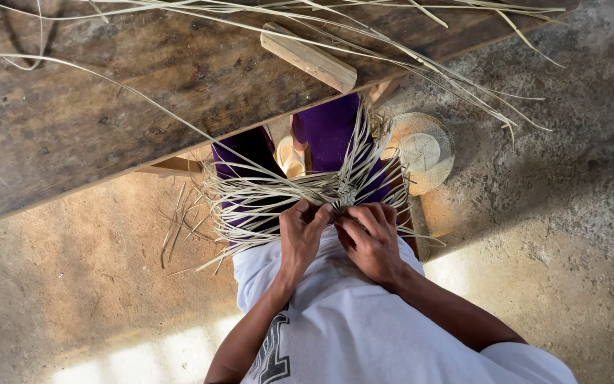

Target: Weaving thin straw strands together to create a circular base for a hat or basket

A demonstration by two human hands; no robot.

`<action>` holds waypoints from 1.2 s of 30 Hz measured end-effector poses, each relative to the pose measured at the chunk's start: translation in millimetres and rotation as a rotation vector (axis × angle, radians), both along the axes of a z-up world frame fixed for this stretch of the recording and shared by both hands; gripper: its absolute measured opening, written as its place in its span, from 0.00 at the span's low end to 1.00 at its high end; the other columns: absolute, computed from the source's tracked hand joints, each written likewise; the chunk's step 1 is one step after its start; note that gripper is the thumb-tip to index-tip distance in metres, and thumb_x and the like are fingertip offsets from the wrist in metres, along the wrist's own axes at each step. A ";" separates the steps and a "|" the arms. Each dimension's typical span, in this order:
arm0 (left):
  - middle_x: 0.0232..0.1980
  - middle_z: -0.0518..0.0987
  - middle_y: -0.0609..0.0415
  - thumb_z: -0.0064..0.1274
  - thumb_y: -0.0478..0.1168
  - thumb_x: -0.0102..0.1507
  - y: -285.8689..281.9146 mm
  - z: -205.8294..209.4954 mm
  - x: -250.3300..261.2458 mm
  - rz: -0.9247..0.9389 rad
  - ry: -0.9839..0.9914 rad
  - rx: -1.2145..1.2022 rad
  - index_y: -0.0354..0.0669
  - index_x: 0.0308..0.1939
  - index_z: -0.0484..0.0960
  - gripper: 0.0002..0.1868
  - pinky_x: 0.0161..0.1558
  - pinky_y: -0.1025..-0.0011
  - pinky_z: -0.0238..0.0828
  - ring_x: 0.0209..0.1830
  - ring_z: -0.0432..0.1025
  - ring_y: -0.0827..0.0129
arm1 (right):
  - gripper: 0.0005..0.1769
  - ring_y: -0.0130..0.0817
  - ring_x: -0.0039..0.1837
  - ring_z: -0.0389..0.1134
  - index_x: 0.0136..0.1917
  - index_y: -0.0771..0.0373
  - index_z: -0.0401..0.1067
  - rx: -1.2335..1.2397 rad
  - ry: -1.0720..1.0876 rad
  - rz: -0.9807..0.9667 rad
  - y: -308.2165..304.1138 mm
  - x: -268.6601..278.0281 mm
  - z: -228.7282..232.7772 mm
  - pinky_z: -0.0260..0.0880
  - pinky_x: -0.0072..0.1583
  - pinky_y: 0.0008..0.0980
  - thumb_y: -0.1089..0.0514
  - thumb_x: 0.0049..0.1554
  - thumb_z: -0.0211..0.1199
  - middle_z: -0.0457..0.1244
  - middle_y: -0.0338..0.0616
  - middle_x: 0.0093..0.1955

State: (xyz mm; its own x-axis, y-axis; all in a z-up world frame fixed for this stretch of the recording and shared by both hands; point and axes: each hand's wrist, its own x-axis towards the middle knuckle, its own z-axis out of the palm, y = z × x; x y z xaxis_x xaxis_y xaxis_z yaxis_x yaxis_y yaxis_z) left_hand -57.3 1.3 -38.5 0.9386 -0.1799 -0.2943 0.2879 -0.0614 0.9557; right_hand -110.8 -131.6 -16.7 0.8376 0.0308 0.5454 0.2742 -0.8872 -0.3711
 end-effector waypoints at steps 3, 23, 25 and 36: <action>0.15 0.68 0.56 0.54 0.39 0.57 -1.7 -7.0 -0.6 -0.006 -0.011 -0.009 0.36 0.20 0.76 0.13 0.21 0.80 0.55 0.19 0.58 0.79 | 0.06 0.33 0.43 0.61 0.38 0.55 0.68 0.008 -0.008 -0.001 0.0 0.7 1.0 0.53 0.48 0.34 0.59 0.50 0.65 0.58 0.36 0.41; 0.07 0.53 0.61 0.60 0.43 0.53 -35.6 45.6 17.6 0.040 0.264 -0.171 0.45 0.07 0.64 0.25 0.17 0.77 0.41 0.08 0.43 0.80 | 0.02 0.39 0.43 0.65 0.39 0.60 0.74 0.399 0.088 0.051 -29.4 14.3 1.9 0.62 0.45 0.34 0.61 0.52 0.62 0.62 0.42 0.41; 0.06 0.53 0.60 0.60 0.43 0.54 -37.5 46.6 16.1 0.046 0.279 -0.251 0.43 0.06 0.64 0.26 0.17 0.78 0.42 0.07 0.43 0.79 | 0.02 0.39 0.43 0.65 0.39 0.60 0.74 0.380 0.108 0.067 -30.3 22.8 6.0 0.63 0.44 0.34 0.61 0.52 0.62 0.62 0.42 0.40; 0.27 0.81 0.48 0.58 0.33 0.49 -32.1 4.2 -3.4 0.229 -0.305 0.069 0.39 0.28 0.83 0.05 0.37 0.67 0.70 0.32 0.76 0.64 | 0.03 0.40 0.40 0.64 0.37 0.59 0.73 0.314 0.237 0.294 -33.1 54.9 5.7 0.65 0.43 0.36 0.59 0.52 0.62 0.60 0.39 0.36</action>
